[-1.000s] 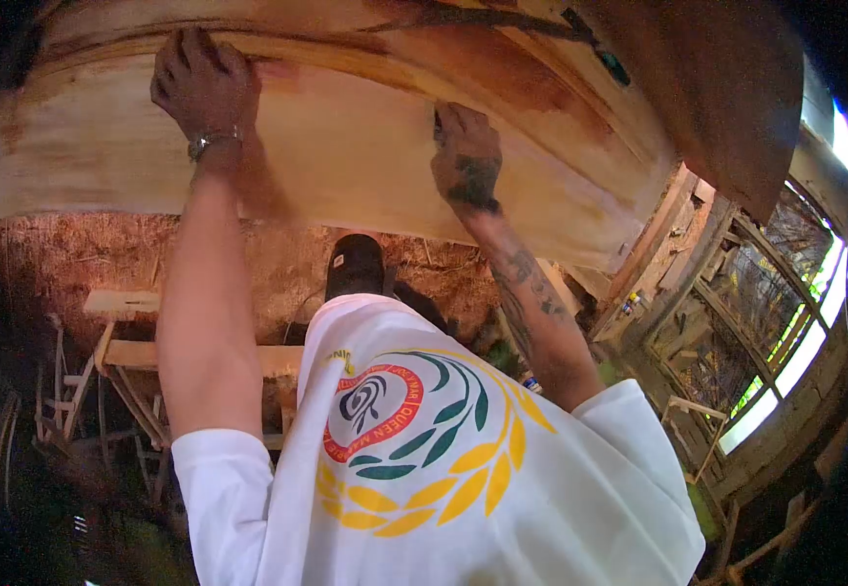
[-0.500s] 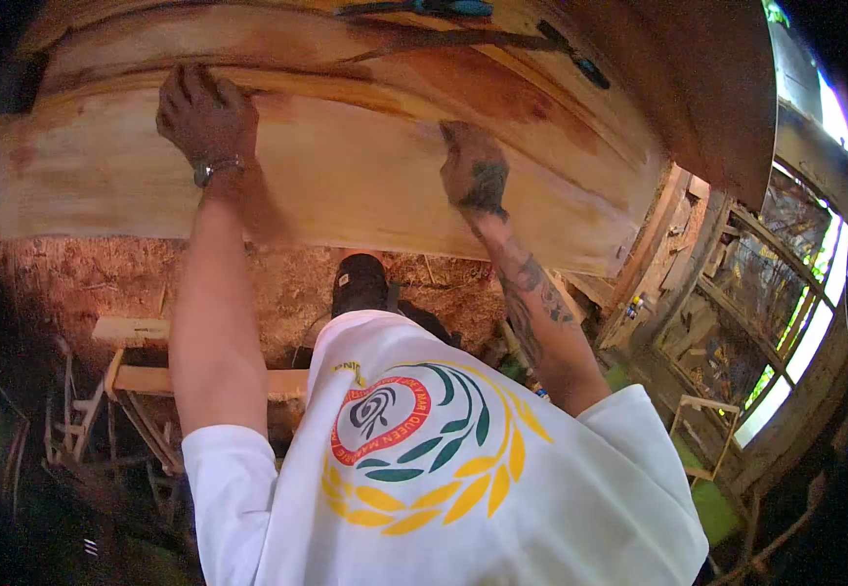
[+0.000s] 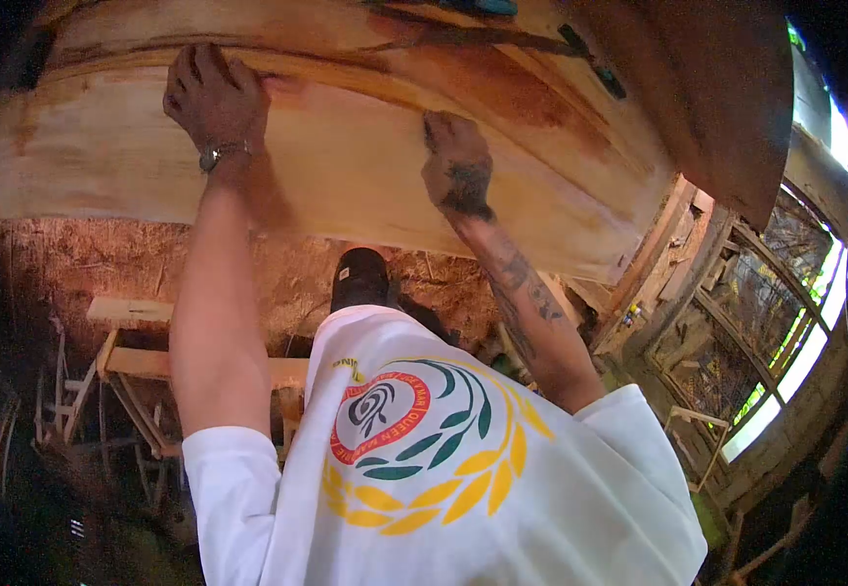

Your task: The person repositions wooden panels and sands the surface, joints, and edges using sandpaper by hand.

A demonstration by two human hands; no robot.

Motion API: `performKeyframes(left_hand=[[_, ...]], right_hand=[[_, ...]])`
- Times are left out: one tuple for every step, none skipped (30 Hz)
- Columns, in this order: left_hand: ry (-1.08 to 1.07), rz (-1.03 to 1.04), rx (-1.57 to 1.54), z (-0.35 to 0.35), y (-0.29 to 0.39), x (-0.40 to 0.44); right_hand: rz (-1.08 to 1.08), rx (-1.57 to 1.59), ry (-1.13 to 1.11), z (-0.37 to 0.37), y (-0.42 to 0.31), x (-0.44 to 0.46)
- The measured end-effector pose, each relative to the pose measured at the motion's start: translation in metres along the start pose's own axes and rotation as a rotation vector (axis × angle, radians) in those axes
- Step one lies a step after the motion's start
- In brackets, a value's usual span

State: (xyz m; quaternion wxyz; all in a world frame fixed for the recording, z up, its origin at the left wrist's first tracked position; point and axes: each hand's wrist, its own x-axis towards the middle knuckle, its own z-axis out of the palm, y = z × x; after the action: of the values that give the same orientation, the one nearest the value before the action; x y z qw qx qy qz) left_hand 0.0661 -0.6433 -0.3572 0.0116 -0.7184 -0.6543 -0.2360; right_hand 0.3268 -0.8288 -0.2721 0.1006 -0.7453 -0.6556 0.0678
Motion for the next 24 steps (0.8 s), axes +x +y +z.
performKeyframes(left_hand=[[0.009, 0.007, -0.013, 0.0, 0.001, 0.0], [0.02, 0.016, -0.027, 0.0, 0.002, 0.001], [0.017, 0.021, -0.014, 0.003, 0.0, 0.002], [0.011, 0.026, -0.001, 0.004, -0.002, 0.003], [0.002, 0.037, 0.004, 0.003, -0.001, 0.0], [-0.006, 0.016, -0.02, 0.002, 0.001, -0.002], [-0.001, -0.005, -0.047, 0.001, 0.003, 0.0], [0.005, -0.026, -0.079, 0.001, 0.006, 0.004], [-0.029, -0.032, -0.062, -0.002, 0.009, 0.006], [-0.066, -0.043, -0.041, -0.008, 0.009, 0.006], [-0.1, -0.051, -0.021, -0.011, 0.01, 0.007], [-0.065, -0.036, -0.017, -0.008, 0.01, 0.009], [-0.032, -0.027, -0.009, -0.006, 0.009, 0.008], [-0.007, -0.019, 0.003, -0.003, 0.005, 0.006], [0.0, -0.016, 0.006, -0.006, 0.005, 0.008], [0.0, -0.011, 0.01, -0.007, 0.006, 0.007], [-0.005, 0.001, 0.012, -0.008, 0.006, 0.006], [-0.004, 0.002, 0.008, -0.008, 0.004, 0.005], [0.0, 0.005, 0.002, -0.007, 0.003, 0.005], [0.005, 0.007, -0.005, -0.007, 0.003, 0.005], [0.001, 0.004, 0.004, -0.006, 0.003, 0.004], [0.0, 0.001, 0.012, -0.006, 0.005, 0.003], [0.002, 0.001, 0.018, -0.007, 0.006, 0.005], [0.0, -0.007, 0.014, -0.008, 0.009, 0.006]], right_hand=[[-0.024, -0.024, 0.01, 0.015, 0.001, -0.005], [-0.047, -0.05, 0.024, 0.025, 0.003, -0.01], [-0.062, -0.028, 0.036, 0.026, 0.002, -0.01], [-0.076, -0.007, 0.047, 0.024, 0.001, -0.009], [-0.081, 0.009, 0.058, 0.02, -0.001, -0.014], [-0.053, 0.008, 0.006, 0.017, -0.001, -0.018], [-0.03, 0.002, -0.033, 0.016, -0.002, -0.018], [-0.006, -0.006, -0.07, 0.013, -0.001, -0.016], [0.0, -0.001, -0.072, 0.01, 0.002, -0.014], [0.004, 0.005, -0.08, 0.007, 0.003, -0.014], [0.008, 0.012, -0.084, 0.004, 0.004, -0.013], [0.038, 0.0, -0.088, 0.003, 0.009, -0.009], [0.064, -0.01, -0.097, 0.002, 0.016, -0.005], [0.091, -0.017, -0.114, 0.002, 0.019, -0.002], [0.117, -0.026, -0.099, 0.001, 0.014, 0.006], [0.146, -0.033, -0.089, 0.0, 0.005, 0.013], [0.184, -0.039, -0.081, 0.003, -0.002, 0.014], [0.132, -0.008, -0.022, 0.011, -0.005, 0.009], [0.08, 0.023, 0.041, 0.019, -0.006, 0.002], [0.028, 0.053, 0.105, 0.023, -0.006, -0.003], [0.009, 0.075, 0.067, 0.021, -0.009, -0.007], [-0.011, 0.097, 0.033, 0.015, -0.011, -0.011], [-0.031, 0.118, 0.003, 0.01, -0.014, -0.011], [-0.03, 0.093, -0.024, 0.004, -0.015, -0.009]])
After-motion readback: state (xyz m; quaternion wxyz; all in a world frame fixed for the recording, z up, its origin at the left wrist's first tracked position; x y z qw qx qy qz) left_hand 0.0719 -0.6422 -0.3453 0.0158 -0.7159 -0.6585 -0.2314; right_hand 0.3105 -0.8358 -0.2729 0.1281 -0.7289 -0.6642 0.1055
